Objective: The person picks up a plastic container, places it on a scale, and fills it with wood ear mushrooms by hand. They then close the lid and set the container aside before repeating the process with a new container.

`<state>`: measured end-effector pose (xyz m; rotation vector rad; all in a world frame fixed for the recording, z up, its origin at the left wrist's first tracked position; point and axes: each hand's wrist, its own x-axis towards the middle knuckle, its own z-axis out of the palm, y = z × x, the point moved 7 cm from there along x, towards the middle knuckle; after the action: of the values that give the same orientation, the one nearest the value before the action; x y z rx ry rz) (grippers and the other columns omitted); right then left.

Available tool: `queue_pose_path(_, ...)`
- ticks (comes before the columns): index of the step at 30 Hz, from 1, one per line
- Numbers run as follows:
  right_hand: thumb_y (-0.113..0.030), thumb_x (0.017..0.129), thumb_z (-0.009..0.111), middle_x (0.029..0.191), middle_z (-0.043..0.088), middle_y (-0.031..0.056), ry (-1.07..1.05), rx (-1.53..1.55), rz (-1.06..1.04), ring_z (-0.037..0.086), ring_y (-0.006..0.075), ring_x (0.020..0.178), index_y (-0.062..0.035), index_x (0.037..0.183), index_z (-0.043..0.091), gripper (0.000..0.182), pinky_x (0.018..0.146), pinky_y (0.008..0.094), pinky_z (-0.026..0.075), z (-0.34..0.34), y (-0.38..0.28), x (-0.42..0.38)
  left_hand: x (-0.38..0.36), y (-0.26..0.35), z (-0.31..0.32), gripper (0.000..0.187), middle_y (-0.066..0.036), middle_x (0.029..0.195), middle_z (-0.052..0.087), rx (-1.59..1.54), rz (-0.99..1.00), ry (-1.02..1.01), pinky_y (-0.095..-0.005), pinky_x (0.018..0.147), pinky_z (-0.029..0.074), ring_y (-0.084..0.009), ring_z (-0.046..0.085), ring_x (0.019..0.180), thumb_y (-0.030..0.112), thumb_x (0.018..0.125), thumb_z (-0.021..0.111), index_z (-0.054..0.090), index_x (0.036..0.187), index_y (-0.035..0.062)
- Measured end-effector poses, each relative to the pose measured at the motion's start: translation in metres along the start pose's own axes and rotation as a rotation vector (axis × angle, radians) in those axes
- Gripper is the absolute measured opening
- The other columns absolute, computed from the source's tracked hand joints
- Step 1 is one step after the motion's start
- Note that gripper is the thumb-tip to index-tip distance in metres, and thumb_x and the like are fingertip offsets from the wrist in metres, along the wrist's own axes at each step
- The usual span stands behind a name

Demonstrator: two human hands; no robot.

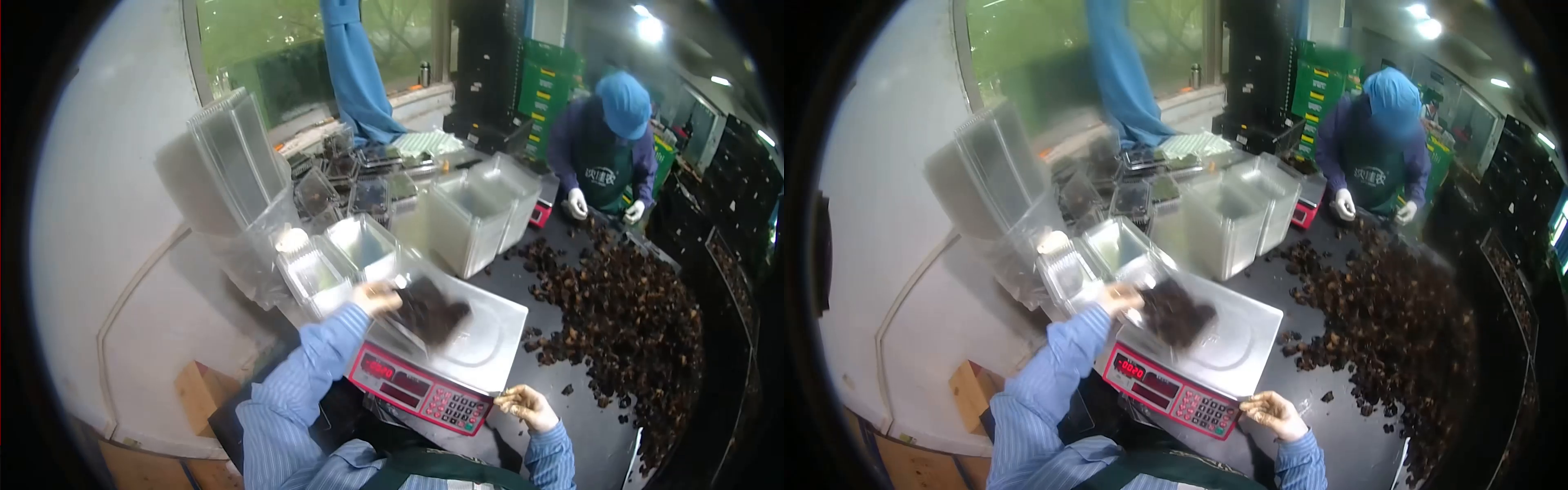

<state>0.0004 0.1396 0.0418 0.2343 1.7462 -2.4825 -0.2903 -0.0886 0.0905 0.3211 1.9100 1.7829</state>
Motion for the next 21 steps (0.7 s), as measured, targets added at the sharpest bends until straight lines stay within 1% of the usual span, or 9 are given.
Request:
queue_pose_path(1, 0.007, 0.079, 0.053, 0.104, 0.057, 0.0179, 0.028, -0.011, 0.008, 0.055, 0.0184, 0.095, 0.0031, 0.107, 0.044, 0.029, 0.085, 0.0267, 0.044, -0.002, -0.001, -0.001, 0.017, 0.018, -0.033, 0.049, -0.012, 0.092, 0.062, -0.202, 0.160, 0.268, -0.0301, 0.072, 0.051, -0.0199, 0.061, 0.080, 0.008, 0.065, 0.074, 0.053, 0.108, -0.0025)
queue_pose_path(4, 0.007, 0.079, 0.054, 0.104, 0.057, 0.0182, 0.085, 0.004, 0.014, 0.055, 0.0189, 0.096, 0.0034, 0.107, 0.044, 0.030, 0.085, 0.0268, 0.044, -0.012, 0.002, -0.003, 0.050, 0.044, -0.118, 0.057, -0.017, 0.109, 0.054, -0.812, 0.047, 0.509, -0.0364, 0.083, 0.047, -0.0278, 0.055, 0.097, 0.022, 0.072, 0.070, 0.046, 0.119, -0.0003)
queue_pose_path(6, 0.006, 0.079, 0.054, 0.104, 0.057, 0.0183, 0.121, 0.007, 0.019, 0.055, 0.0194, 0.097, 0.0034, 0.108, 0.045, 0.030, 0.086, 0.0270, 0.044, -0.016, 0.004, -0.004, 0.045, 0.066, -0.148, 0.057, -0.018, 0.114, 0.050, -0.532, 0.291, 0.552, -0.0416, 0.081, 0.045, -0.0288, 0.053, 0.098, 0.027, 0.073, 0.069, 0.045, 0.120, 0.0053)
queue_pose_path(8, 0.005, 0.080, 0.055, 0.104, 0.057, 0.0184, 0.169, -0.009, 0.033, 0.055, 0.0199, 0.098, 0.0035, 0.108, 0.045, 0.030, 0.086, 0.0273, 0.044, -0.019, 0.006, -0.006, 0.069, 0.052, -0.189, 0.059, -0.019, 0.115, 0.048, 0.447, 0.471, 0.648, -0.0381, 0.083, 0.043, -0.0310, 0.053, 0.098, 0.029, 0.069, 0.071, 0.048, 0.118, 0.0067)
queue_pose_path(9, 0.003, 0.080, 0.055, 0.104, 0.057, 0.0185, 0.176, -0.015, 0.033, 0.055, 0.0207, 0.100, 0.0031, 0.108, 0.045, 0.029, 0.087, 0.0278, 0.044, -0.021, 0.010, -0.007, 0.050, 0.065, -0.177, 0.056, -0.021, 0.116, 0.047, 0.960, 0.410, 0.665, -0.0377, 0.087, 0.042, -0.0355, 0.050, 0.100, 0.023, 0.063, 0.071, 0.051, 0.111, 0.0020)
queue_pose_path(11, 0.001, 0.081, 0.055, 0.101, 0.058, 0.0181, 0.205, 0.011, 0.022, 0.057, 0.0182, 0.090, 0.0022, 0.106, 0.047, 0.026, 0.082, 0.0270, 0.045, -0.018, 0.007, -0.008, 0.033, 0.053, -0.168, 0.046, -0.022, 0.112, 0.048, 1.394, 0.264, 0.711, -0.0378, 0.088, 0.040, -0.0351, 0.048, 0.102, 0.017, 0.061, 0.068, 0.055, 0.103, 0.0030)
queue_pose_path(14, 0.000, 0.081, 0.055, 0.101, 0.058, 0.0178, 0.210, 0.027, 0.009, 0.057, 0.0171, 0.087, 0.0017, 0.105, 0.048, 0.025, 0.079, 0.0266, 0.045, -0.015, 0.006, -0.010, 0.077, -0.009, -0.224, 0.040, -0.019, 0.117, 0.045, 1.280, -0.073, 0.529, -0.0388, 0.090, 0.039, -0.0335, 0.045, 0.108, 0.015, 0.064, 0.066, 0.056, 0.101, 0.0046)
queue_pose_path(17, 0.001, 0.081, 0.054, 0.104, 0.057, 0.0180, 0.203, 0.006, 0.015, 0.057, 0.0173, 0.089, 0.0016, 0.107, 0.047, 0.026, 0.080, 0.0270, 0.045, -0.013, 0.007, -0.015, 0.054, 0.033, -0.198, 0.032, -0.016, 0.125, 0.041, 1.382, 0.266, 0.777, -0.0395, 0.091, 0.039, -0.0313, 0.043, 0.111, 0.014, 0.067, 0.064, 0.058, 0.097, 0.0050)
queue_pose_path(21, 0.002, 0.081, 0.053, 0.106, 0.056, 0.0178, 0.198, -0.024, 0.016, 0.056, 0.0176, 0.092, 0.0018, 0.108, 0.047, 0.028, 0.082, 0.0277, 0.045, -0.015, 0.014, -0.022, 0.058, 0.036, -0.203, 0.023, -0.011, 0.134, 0.034, 1.388, 0.018, 0.729, -0.0383, 0.088, 0.041, -0.0297, 0.047, 0.107, 0.012, 0.072, 0.058, 0.060, 0.094, 0.0051)
